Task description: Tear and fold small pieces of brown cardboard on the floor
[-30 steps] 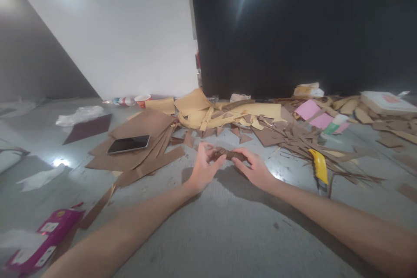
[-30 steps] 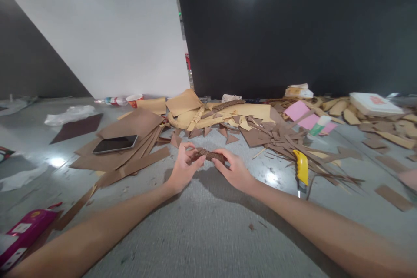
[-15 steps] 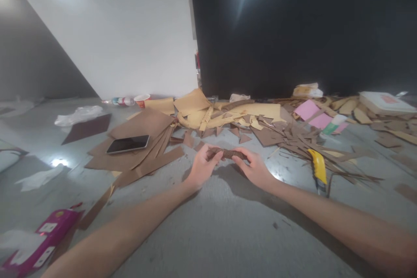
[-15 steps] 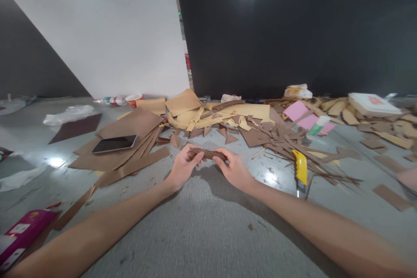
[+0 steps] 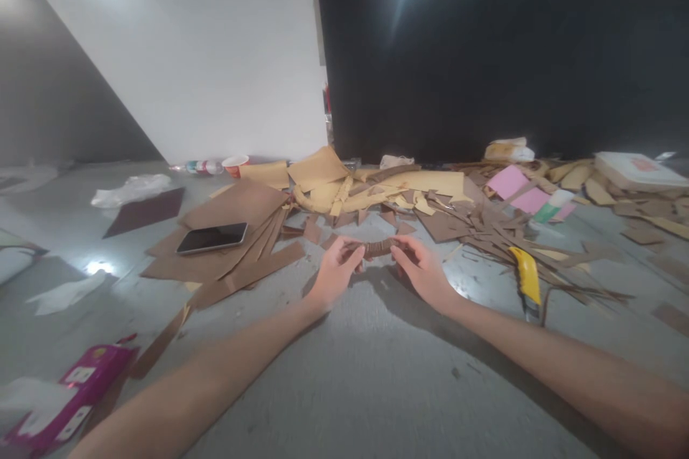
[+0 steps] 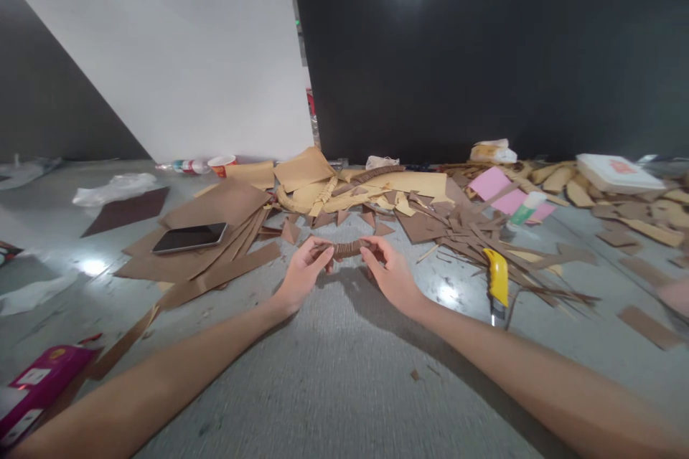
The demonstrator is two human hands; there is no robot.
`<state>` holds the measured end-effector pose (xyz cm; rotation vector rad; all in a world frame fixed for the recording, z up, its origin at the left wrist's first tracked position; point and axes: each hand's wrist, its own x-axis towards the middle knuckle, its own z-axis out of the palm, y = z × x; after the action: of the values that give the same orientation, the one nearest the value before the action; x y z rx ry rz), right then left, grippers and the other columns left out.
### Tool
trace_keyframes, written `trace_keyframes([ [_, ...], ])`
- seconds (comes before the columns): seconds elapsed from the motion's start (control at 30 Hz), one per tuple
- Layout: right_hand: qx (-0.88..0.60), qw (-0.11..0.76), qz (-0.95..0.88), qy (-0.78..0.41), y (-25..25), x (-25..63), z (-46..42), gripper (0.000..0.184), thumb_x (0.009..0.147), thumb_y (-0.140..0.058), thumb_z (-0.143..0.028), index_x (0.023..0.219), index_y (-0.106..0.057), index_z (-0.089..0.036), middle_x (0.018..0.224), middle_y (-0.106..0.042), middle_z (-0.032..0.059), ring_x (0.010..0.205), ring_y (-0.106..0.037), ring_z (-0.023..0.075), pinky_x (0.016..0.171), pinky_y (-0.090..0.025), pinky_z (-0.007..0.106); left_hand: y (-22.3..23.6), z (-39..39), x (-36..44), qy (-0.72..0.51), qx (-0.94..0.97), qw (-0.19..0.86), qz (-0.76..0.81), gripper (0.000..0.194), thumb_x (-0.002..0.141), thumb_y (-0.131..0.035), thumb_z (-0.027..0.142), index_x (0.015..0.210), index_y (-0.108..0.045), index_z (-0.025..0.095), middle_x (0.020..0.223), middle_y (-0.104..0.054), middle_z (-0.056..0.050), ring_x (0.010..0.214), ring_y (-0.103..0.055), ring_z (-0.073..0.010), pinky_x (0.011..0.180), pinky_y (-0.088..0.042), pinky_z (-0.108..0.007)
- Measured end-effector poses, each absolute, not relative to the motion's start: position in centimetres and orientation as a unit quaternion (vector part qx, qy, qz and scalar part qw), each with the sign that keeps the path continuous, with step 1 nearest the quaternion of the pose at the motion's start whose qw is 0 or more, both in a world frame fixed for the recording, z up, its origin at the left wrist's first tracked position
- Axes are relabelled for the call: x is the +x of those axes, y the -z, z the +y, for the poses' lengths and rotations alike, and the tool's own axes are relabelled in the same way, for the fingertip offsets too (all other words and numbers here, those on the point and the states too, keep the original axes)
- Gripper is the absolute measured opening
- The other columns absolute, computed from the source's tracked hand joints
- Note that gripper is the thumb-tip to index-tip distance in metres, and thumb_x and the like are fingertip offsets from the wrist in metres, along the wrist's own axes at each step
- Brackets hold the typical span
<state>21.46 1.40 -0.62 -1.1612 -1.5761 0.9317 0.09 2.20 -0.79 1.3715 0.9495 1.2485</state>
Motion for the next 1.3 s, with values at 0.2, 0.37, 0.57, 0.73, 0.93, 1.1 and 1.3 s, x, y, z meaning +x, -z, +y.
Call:
trace_keyframes([
  [0.2, -0.470, 0.458, -0.666, -0.355, 0.9, 21.7, 1.5, 0.031, 0.100, -0.059, -0.052, 0.100, -0.065, -0.022, 0.075, -0.064, 0.0002, 0.066, -0.059, 0.0177, 0.062, -0.045, 0.029, 0.6, 2.1, -0.1, -0.481, 0.594, 0.488, 0.422, 0.042, 0.091, -0.072, 0.056, 0.104, -0.068, 0.016, 0.075, -0.067, -0.001, 0.065, -0.060, -0.0129, 0.061, -0.043, -0.024],
  [0.37, -0.465, 0.451, -0.694, -0.315, 1.0, 21.8, 1.3, 0.028, 0.100, -0.059, -0.049, 0.097, -0.066, -0.022, 0.085, -0.069, 0.0019, 0.075, -0.064, 0.0191, 0.070, -0.048, 0.030, 0.9, 2.0, -0.1, -0.475, 0.596, 0.490, 0.423, 0.045, 0.089, -0.074, 0.059, 0.101, -0.067, 0.016, 0.071, -0.065, 0.001, 0.064, -0.061, -0.0133, 0.061, -0.044, -0.024],
  [0.57, -0.452, 0.445, -0.707, -0.313, 1.1, 21.9, 1.3, 0.028, 0.100, -0.059, -0.048, 0.097, -0.067, -0.022, 0.086, -0.070, 0.0032, 0.079, -0.064, 0.0200, 0.068, -0.048, 0.030, 1.0, 1.9, -0.1, -0.460, 0.623, 0.471, 0.423, 0.042, 0.091, -0.072, 0.057, 0.098, -0.065, 0.017, 0.078, -0.070, -0.002, 0.069, -0.065, -0.0153, 0.066, -0.048, -0.026],
  [0.73, -0.447, 0.449, -0.696, -0.338, 1.0, 21.7, 1.2, 0.028, 0.100, -0.060, -0.049, 0.098, -0.066, -0.022, 0.081, -0.067, 0.0019, 0.074, -0.063, 0.0186, 0.066, -0.047, 0.030, 1.3, 1.9, -0.2, -0.452, 0.641, 0.448, 0.427, 0.040, 0.093, -0.069, 0.057, 0.097, -0.065, 0.018, 0.080, -0.072, -0.003, 0.072, -0.068, -0.0177, 0.068, -0.050, -0.027],
  [0.93, -0.427, 0.501, -0.608, -0.444, 0.6, 21.5, 1.6, 0.033, 0.096, -0.065, -0.055, 0.097, -0.062, -0.022, 0.065, -0.059, -0.0034, 0.053, -0.053, 0.0144, 0.052, -0.041, 0.028, 0.5, 1.4, 0.2, -0.423, 0.677, 0.422, 0.429, 0.033, 0.099, -0.061, 0.051, 0.110, -0.066, 0.020, 0.098, -0.077, -0.007, 0.092, -0.073, -0.0226, 0.081, -0.055, -0.032],
  [1.1, -0.443, 0.543, -0.566, -0.435, 0.4, 21.5, 2.0, 0.035, 0.094, -0.068, -0.056, 0.095, -0.061, -0.021, 0.066, -0.058, -0.0038, 0.051, -0.051, 0.0134, 0.052, -0.042, 0.028, 0.6, 1.3, 0.3, -0.438, 0.700, 0.261, 0.500, 0.043, 0.103, -0.050, 0.030, 0.145, -0.048, 0.023, 0.138, -0.066, -0.013, 0.131, -0.061, -0.0268, 0.109, -0.049, -0.046],
  [1.3, -0.443, 0.532, -0.585, -0.423, 0.6, 21.6, 2.1, 0.036, 0.096, -0.065, -0.056, 0.096, -0.061, -0.021, 0.072, -0.060, -0.0025, 0.052, -0.052, 0.0123, 0.053, -0.041, 0.028, 1.8, 1.2, 0.1, -0.272, 0.756, 0.105, 0.586, 0.057, 0.093, -0.055, 0.018, 0.149, -0.046, 0.018, 0.166, -0.037, -0.019, 0.158, -0.025, -0.0405, 0.123, -0.025, -0.064],
])
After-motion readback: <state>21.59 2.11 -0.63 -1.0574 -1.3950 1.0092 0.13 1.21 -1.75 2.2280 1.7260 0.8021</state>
